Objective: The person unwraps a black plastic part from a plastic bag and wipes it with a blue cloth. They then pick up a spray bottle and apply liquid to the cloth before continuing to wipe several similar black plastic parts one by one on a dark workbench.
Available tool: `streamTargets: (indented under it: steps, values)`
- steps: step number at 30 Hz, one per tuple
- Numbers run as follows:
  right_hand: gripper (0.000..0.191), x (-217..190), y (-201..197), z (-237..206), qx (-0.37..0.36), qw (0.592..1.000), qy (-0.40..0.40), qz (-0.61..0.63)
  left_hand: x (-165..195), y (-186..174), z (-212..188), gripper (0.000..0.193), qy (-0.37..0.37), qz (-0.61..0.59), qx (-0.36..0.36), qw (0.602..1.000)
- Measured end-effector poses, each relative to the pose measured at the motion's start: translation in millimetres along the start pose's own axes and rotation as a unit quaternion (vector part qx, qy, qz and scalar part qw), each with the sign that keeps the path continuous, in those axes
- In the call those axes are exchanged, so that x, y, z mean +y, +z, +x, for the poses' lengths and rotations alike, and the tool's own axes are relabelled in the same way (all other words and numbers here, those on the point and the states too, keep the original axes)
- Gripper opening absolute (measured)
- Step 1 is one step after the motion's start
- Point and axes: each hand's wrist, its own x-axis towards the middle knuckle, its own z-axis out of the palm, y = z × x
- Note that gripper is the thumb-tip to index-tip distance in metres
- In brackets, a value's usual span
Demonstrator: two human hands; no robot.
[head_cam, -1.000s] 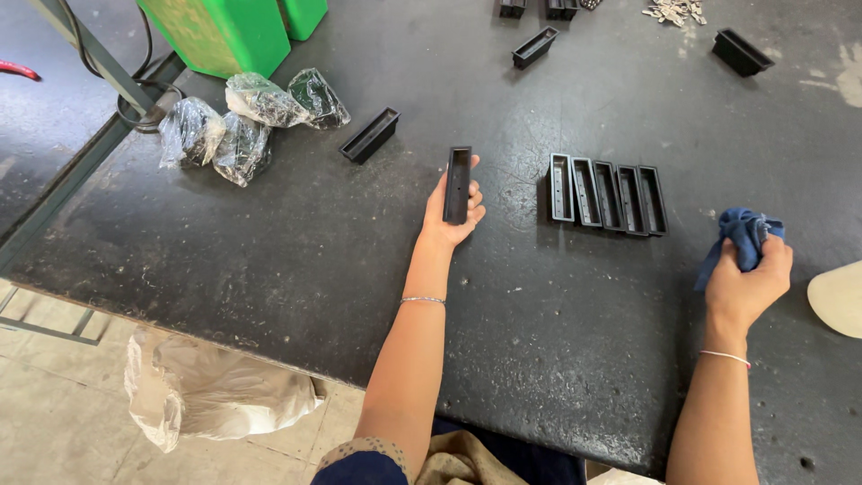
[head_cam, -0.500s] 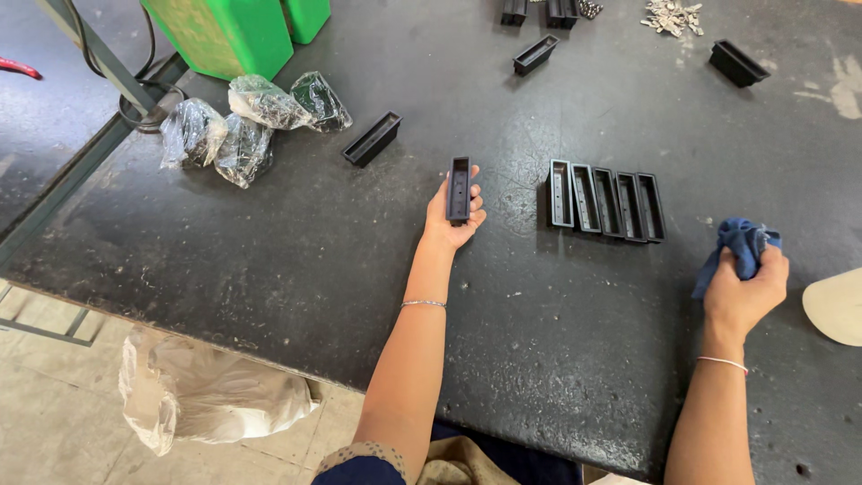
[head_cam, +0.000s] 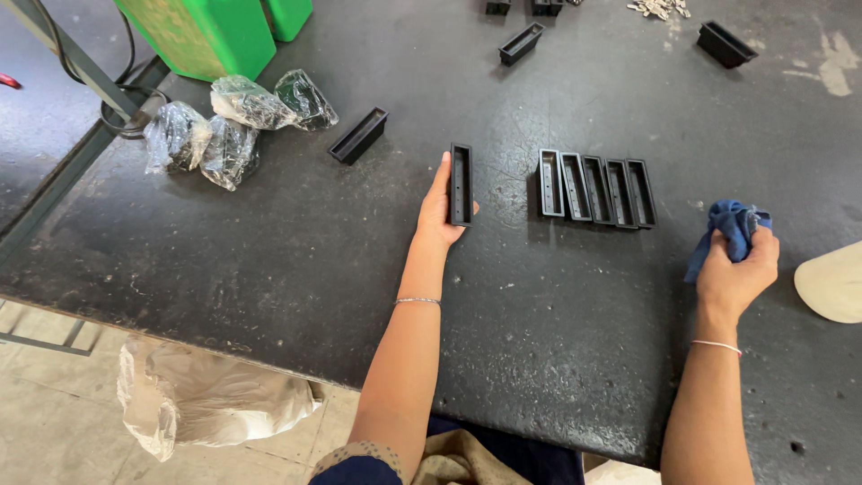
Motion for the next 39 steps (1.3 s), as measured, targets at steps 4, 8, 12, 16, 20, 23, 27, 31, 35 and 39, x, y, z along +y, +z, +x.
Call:
streamTargets:
  steps: [4, 8, 12, 16, 20, 23, 27, 31, 35, 39]
  values:
    - [0.020, -2.2, -0.4, 0.2, -0.001, 1.000, 0.000, 0.005, 3.7, 13.5, -11.0, 0.039, 0.005, 0.048, 0.032, 0.998]
    - [0.021, -4.7, -0.3, 0.8, -0.001, 1.000, 0.004, 0.007, 4.6, 21.6, -16.6, 0.039, 0.012, 0.070, 0.037, 0.997]
    - [0.021, -6.8, -0.8, 0.7, -0.004, 1.000, 0.006, 0.011, 2.9, 20.0, -16.2, 0.041, 0.028, 0.088, 0.037, 0.995]
    - [0.019, -8.4, -0.4, 1.4, -0.005, 1.000, 0.015, 0.005, 2.0, 16.0, -12.1, 0.043, 0.038, 0.100, 0.035, 0.994]
    - [0.025, -9.7, 1.5, 4.8, 0.023, 1.000, 0.019, 0.011, -1.5, 19.3, -10.3, 0.050, 0.151, 0.157, 0.053, 0.975]
    - [0.029, -11.5, 1.3, 7.5, 0.037, 0.999, 0.006, -0.002, -2.8, 22.4, -12.5, 0.048, 0.266, 0.178, -0.005, 0.947]
    - [0.026, -17.8, -0.9, 8.1, 0.026, 0.999, 0.046, -0.005, 1.0, 17.1, -12.6, 0.042, 0.328, 0.167, -0.024, 0.929]
    - [0.025, -27.7, -2.6, 8.8, 0.022, 0.998, 0.061, 0.001, 6.2, 3.6, -5.7, 0.035, 0.409, 0.129, -0.004, 0.904]
    - [0.025, -36.6, -3.8, 10.5, 0.028, 0.998, 0.062, 0.015, 11.8, -6.4, -4.3, 0.040, 0.457, 0.240, 0.103, 0.850]
    - [0.025, -40.1, -4.9, 10.7, 0.021, 0.997, 0.074, 0.013, 12.6, -0.7, -16.6, 0.044, 0.422, 0.424, 0.260, 0.758]
